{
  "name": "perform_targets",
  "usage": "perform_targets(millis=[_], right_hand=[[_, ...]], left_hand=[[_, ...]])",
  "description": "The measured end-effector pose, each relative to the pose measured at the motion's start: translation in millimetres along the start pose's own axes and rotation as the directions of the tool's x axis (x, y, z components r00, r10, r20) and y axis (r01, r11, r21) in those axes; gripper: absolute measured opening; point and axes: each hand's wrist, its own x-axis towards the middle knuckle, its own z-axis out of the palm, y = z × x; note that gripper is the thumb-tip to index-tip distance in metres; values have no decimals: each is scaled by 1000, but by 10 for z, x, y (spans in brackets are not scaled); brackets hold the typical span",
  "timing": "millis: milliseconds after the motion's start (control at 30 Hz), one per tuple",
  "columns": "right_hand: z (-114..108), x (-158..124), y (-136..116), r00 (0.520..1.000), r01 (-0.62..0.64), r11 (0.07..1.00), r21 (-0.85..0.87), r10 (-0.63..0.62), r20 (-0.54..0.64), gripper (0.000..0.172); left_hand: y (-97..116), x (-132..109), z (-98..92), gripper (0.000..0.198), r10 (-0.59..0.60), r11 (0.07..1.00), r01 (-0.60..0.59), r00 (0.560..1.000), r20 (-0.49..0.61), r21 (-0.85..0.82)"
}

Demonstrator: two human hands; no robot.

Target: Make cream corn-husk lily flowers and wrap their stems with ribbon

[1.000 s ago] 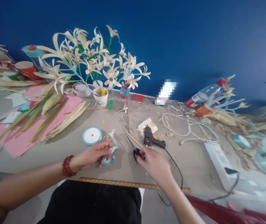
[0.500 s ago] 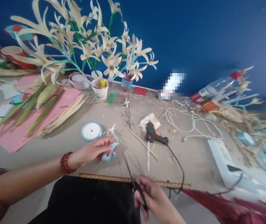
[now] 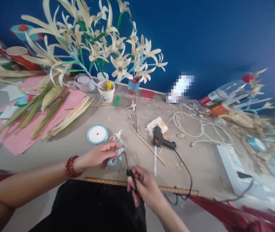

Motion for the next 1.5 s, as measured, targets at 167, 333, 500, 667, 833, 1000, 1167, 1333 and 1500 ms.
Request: perform_targets(millis=[167, 333, 500, 667, 833, 1000, 1167, 1333, 1500], right_hand=[[-8, 90, -32, 1000, -11, 1000, 1, 11, -17, 56], [-23, 135, -50, 999, -33, 999, -10, 33, -22, 55], [-23, 133, -53, 998, -47, 999, -21, 46, -34, 53], [-30, 142, -55, 998, -59, 996, -63, 57, -40, 52], [-44, 155, -46, 997, -63, 994, -85, 60, -43, 52], [-37, 156, -38, 996, -66, 994, -83, 60, -63, 50], [-25, 148, -38, 997, -48, 995, -88, 42, -64, 50], [-10, 134, -45, 996, -2, 992, -129, -9, -85, 48], [0, 137, -66, 993, 43, 983, -177, -62, -99, 47]], left_hand=[[10, -5, -7, 19, -8, 999, 8, 1000, 4, 37], [40, -12, -12, 18, -22, 999, 22, 1000, 12, 47], [47, -8, -19, 18, -20, 999, 19, 1000, 21, 37], [25, 7, -30, 18, -28, 998, 27, 999, 24, 52], [22, 4, -38, 17, -41, 998, 39, 999, 30, 43], [34, -10, -32, 17, -42, 999, 42, 999, 20, 8], [28, 0, 0, 25, -18, 999, 19, 1000, -10, 39], [24, 3, 13, 24, -30, 997, 31, 999, -19, 66], [42, 0, 1, 22, -45, 997, 46, 999, -10, 68]])
